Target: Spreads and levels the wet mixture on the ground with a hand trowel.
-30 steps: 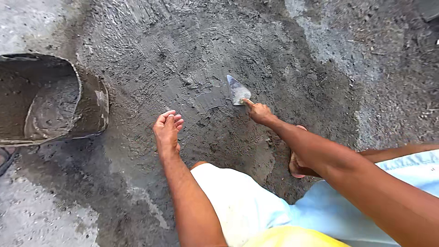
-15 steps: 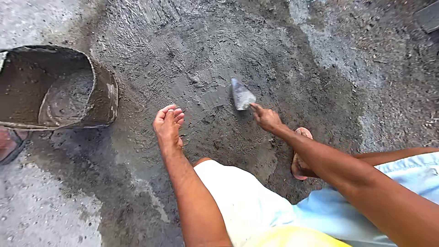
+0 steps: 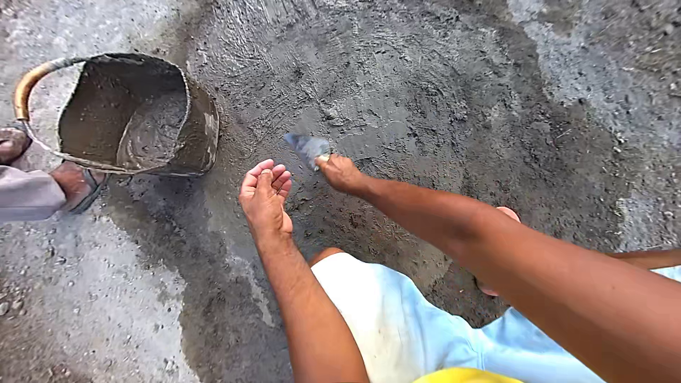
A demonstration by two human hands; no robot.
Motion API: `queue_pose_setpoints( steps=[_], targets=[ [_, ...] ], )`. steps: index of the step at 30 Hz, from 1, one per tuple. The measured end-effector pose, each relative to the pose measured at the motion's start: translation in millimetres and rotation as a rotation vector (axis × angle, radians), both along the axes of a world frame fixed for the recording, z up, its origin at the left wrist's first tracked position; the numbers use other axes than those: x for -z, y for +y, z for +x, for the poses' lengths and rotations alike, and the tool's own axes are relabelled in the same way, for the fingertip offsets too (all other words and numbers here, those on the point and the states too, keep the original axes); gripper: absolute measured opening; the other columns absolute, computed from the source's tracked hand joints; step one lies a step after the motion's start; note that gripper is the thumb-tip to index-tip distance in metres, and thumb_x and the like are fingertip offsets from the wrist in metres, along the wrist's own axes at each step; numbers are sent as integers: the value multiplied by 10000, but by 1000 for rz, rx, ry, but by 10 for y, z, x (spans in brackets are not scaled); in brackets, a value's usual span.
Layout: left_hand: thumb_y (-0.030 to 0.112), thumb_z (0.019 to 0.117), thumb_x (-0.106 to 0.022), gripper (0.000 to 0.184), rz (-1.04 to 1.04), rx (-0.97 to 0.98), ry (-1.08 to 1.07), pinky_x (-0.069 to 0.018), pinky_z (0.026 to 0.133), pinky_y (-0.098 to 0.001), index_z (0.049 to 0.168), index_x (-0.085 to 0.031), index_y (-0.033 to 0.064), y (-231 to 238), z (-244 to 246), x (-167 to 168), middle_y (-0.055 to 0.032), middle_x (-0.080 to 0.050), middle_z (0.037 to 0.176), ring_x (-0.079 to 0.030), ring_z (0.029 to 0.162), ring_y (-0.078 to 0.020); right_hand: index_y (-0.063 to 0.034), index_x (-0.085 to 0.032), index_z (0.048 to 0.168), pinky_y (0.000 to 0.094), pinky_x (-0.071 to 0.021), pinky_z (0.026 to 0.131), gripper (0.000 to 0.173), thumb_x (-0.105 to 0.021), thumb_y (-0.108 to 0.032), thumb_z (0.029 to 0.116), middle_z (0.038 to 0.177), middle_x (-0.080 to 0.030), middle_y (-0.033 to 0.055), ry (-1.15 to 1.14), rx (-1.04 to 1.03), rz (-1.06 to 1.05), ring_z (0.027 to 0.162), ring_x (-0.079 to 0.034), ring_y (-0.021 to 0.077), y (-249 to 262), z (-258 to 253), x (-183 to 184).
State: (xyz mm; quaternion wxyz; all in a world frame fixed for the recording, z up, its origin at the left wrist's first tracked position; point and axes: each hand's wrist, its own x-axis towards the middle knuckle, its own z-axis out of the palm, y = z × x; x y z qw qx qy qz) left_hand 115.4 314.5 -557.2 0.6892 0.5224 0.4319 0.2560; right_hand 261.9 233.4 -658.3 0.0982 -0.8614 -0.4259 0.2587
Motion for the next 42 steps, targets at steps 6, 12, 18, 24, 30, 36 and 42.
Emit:
queue_pose_setpoints(
  steps=[6,12,18,24,30,36,42],
  targets=[
    [141,1090,-488,210,-40,17,16,-607,808,-319,1235,-611,52,-16,252,130,-80,-726,1015,-726,882,-168,-16,-618,1303,637,-541,837,316,-466,-83,1034,1195,-662,280,-141,156,-127,1135,-645,475,-350,966,-132],
    [137,1091,-484,210,-57,52,52,-609,789,-319,1234,-613,55,-58,420,219,-80,-729,994,-729,858,-169,-167,-532,1499,660,-517,876,479,-465,-107,1028,1263,-649,279,-73,283,-146,1163,-630,484,-824,1253,-157],
    [134,1092,-480,207,-50,98,92,-610,776,-315,1225,-618,53,-83,493,245,-75,-732,969,-730,842,-166,-262,-505,1527,707,-508,860,542,-505,-146,998,1287,-651,267,-43,478,-191,1167,-623,508,-1663,1648,-22],
    [139,1093,-480,212,-54,185,139,-603,762,-319,1227,-613,41,-144,579,293,-99,-725,974,-724,839,-176,-292,-448,1568,727,-486,903,535,-478,-205,1041,1307,-650,272,-39,670,-205,1185,-613,526,-2822,1692,122],
    [144,1099,-469,221,-51,176,102,-601,772,-327,1233,-612,43,-137,470,212,-102,-719,999,-722,863,-177,-198,-453,1555,703,-476,938,506,-460,-238,1051,1293,-649,287,-45,821,-207,1190,-615,516,-2979,1510,-42],
    [150,1100,-475,225,-54,134,50,-603,785,-326,1246,-614,52,-136,370,155,-92,-721,1011,-723,871,-174,-104,-463,1491,677,-533,857,503,-445,-375,1068,1123,-696,277,38,635,-43,1044,-683,488,-1751,954,-180],
    [155,1099,-477,224,-39,73,66,-605,794,-330,1246,-608,49,-142,247,66,-94,-719,1018,-724,877,-180,-129,-567,1416,648,-543,839,418,-550,-186,1003,1225,-654,266,123,273,31,1082,-664,467,-187,331,-138]
  ],
)
